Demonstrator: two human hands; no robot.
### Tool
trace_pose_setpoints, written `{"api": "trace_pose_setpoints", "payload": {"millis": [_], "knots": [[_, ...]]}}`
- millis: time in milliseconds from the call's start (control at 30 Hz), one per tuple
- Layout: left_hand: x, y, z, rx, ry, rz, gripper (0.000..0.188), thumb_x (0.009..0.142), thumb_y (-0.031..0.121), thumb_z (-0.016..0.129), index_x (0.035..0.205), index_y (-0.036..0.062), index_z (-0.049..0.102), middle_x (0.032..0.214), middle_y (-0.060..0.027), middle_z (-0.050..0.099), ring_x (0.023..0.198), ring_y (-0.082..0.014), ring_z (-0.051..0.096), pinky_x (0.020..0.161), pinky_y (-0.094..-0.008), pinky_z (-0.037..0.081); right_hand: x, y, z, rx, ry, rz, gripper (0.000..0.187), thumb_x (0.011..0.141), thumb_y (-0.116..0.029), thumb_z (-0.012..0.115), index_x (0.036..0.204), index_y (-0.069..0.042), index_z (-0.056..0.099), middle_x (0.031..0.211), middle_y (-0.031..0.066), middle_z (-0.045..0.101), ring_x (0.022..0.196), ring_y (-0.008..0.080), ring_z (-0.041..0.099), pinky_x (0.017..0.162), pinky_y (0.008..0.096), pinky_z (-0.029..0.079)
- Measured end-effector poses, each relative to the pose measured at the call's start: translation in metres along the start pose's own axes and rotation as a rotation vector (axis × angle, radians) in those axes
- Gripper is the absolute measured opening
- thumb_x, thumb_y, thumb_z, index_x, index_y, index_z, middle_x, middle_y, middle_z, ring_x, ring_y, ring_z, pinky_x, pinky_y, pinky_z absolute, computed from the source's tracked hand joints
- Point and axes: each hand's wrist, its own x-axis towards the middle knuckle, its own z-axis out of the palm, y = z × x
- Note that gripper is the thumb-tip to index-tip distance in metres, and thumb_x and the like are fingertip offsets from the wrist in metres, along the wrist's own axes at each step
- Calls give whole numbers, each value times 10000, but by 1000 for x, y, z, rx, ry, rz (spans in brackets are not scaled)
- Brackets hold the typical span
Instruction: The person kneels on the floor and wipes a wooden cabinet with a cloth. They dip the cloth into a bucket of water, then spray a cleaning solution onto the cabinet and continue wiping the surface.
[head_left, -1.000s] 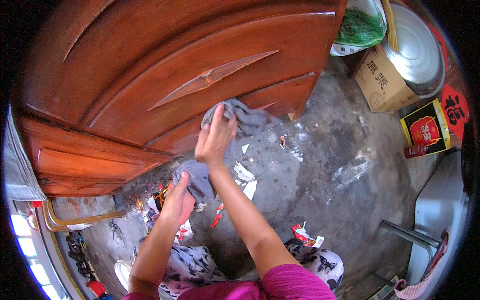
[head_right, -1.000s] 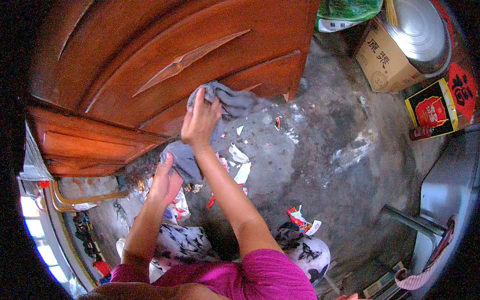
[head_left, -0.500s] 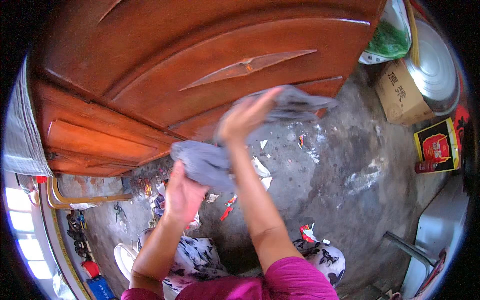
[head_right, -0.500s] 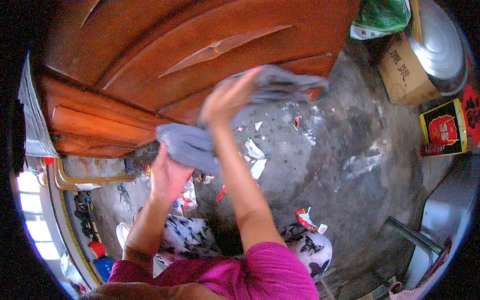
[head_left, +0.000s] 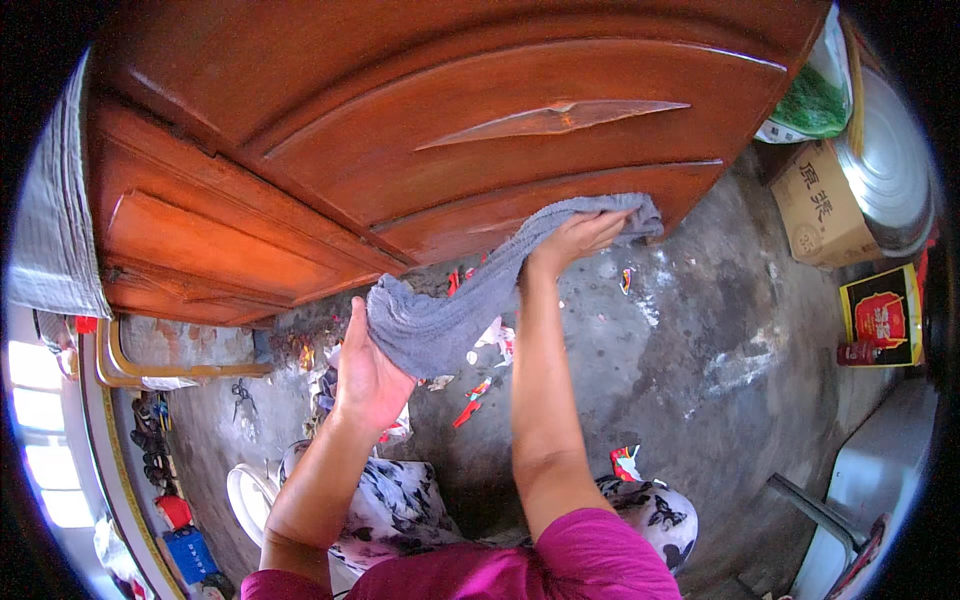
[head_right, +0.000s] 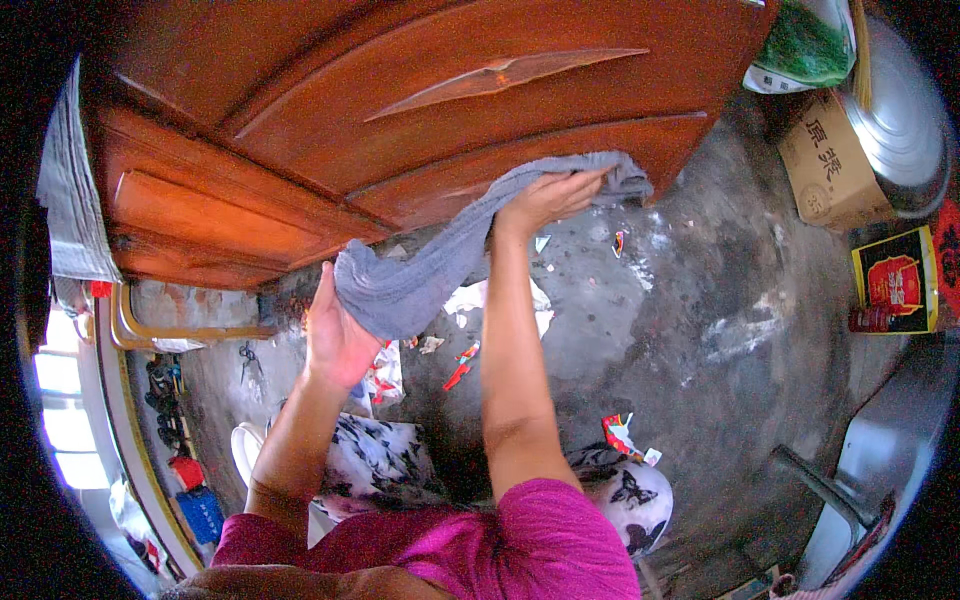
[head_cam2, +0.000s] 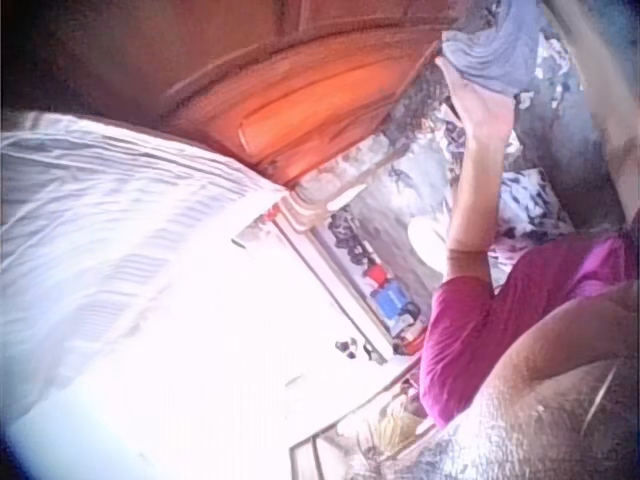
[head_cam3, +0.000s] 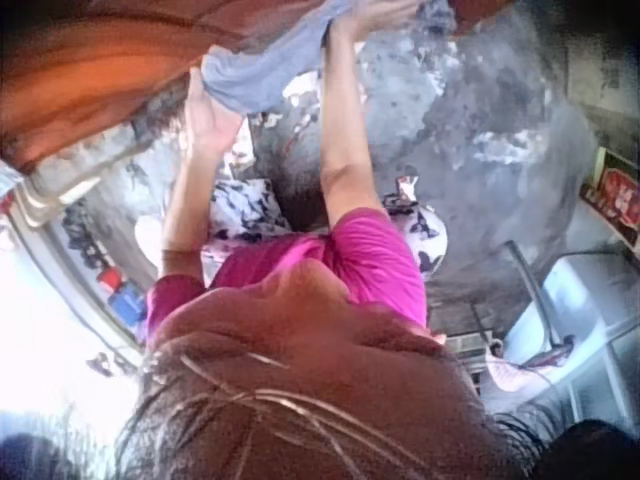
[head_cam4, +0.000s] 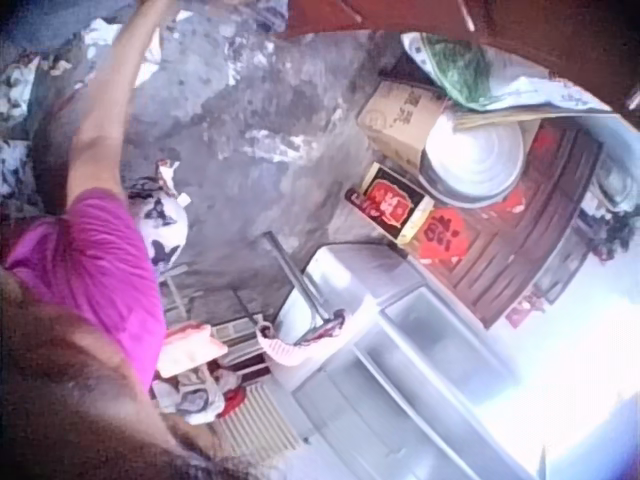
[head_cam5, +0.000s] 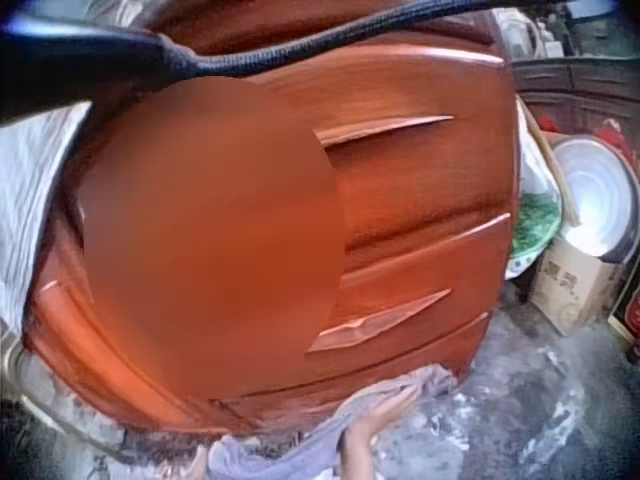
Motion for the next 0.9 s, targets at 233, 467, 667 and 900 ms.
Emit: {"api": "trace_pose_setpoints", "payload": {"millis": [233,467,667,900], "knots": [[5,4,-4,90,27,52,446,951,241,514,1343,38,575,1338,-131,668,1252,-302,613,1114,-479,429,-126,-34,8,300,40,134,657,959,-87,640,1536,56,361,1441,303,452,1308,444,475,1083,495,399],[-4,4,-6,228,161,92,436,985,236,547,1367,26,564,1358,-129,660,1279,-292,604,1150,-478,410,-27,-23,-29,577,102,167,296,943,-99,679,1213,-9,594,1117,157,623,1049,324,586,986,422,458],[-13,17,-3,230,206,76,424,970,223,554,1344,26,578,1328,-112,676,1248,-284,623,1129,-474,427,-67,-19,-20,296,69,-269,202,883,-46,632,1083,-15,648,1072,186,618,1041,394,575,937,521,442],[-1,17,-25,215,209,153,411,908,139,547,1298,25,610,1275,-105,695,1204,-271,644,1103,-446,457,-206,-20,-24,622,-545,27,181,920,-64,593,1089,-4,568,1056,176,592,1018,296,582,930,410,463]]}}
